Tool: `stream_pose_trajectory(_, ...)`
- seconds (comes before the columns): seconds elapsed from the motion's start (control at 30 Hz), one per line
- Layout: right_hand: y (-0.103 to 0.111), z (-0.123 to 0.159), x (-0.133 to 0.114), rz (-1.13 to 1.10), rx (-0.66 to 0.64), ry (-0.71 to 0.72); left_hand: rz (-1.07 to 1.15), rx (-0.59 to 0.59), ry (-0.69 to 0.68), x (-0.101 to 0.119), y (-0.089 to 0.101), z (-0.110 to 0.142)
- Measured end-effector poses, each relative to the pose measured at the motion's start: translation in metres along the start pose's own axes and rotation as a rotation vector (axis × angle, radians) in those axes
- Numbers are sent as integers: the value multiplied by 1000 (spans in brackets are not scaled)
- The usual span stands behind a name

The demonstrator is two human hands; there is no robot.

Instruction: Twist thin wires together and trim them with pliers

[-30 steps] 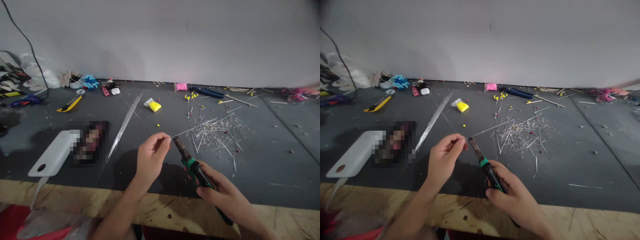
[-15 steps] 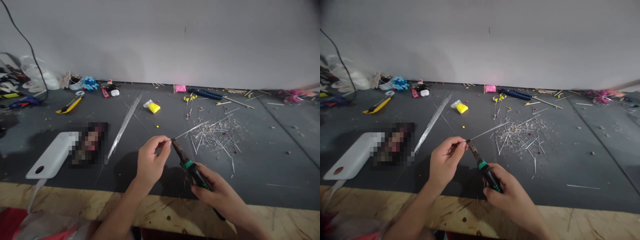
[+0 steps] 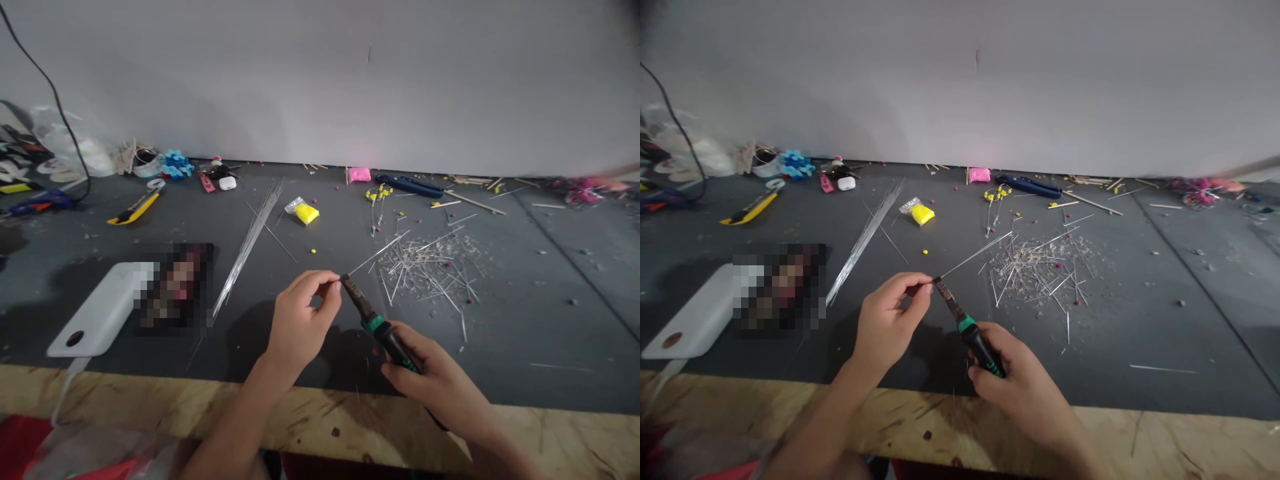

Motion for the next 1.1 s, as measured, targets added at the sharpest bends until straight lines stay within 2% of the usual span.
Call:
stream_pose_trajectory(0.2,1,-1,5,-18,-5,-35,-4,-55,40,-4,-2,0)
stream_pose_trajectory(0.4,1,-3,4,-2,-5,-18,35,-82,148,-11,-4,2)
stream_pose_trajectory(0.7,2,-2,5,28,-6,14,42,-156,174,-17,-10,5)
stream_pose_trajectory(1.1,3,-3,4,66,10,36,49,-157,248,-18,-11,3)
Point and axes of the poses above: each hand's wrist, its own z-axis away from the middle knuckle, its own y-axis out of the back of the hand, x = y × z, the point moved 7 cm from there along -z, towards the middle knuckle, and after that the axes turned 1 degree about x, right-handed, at the moved point
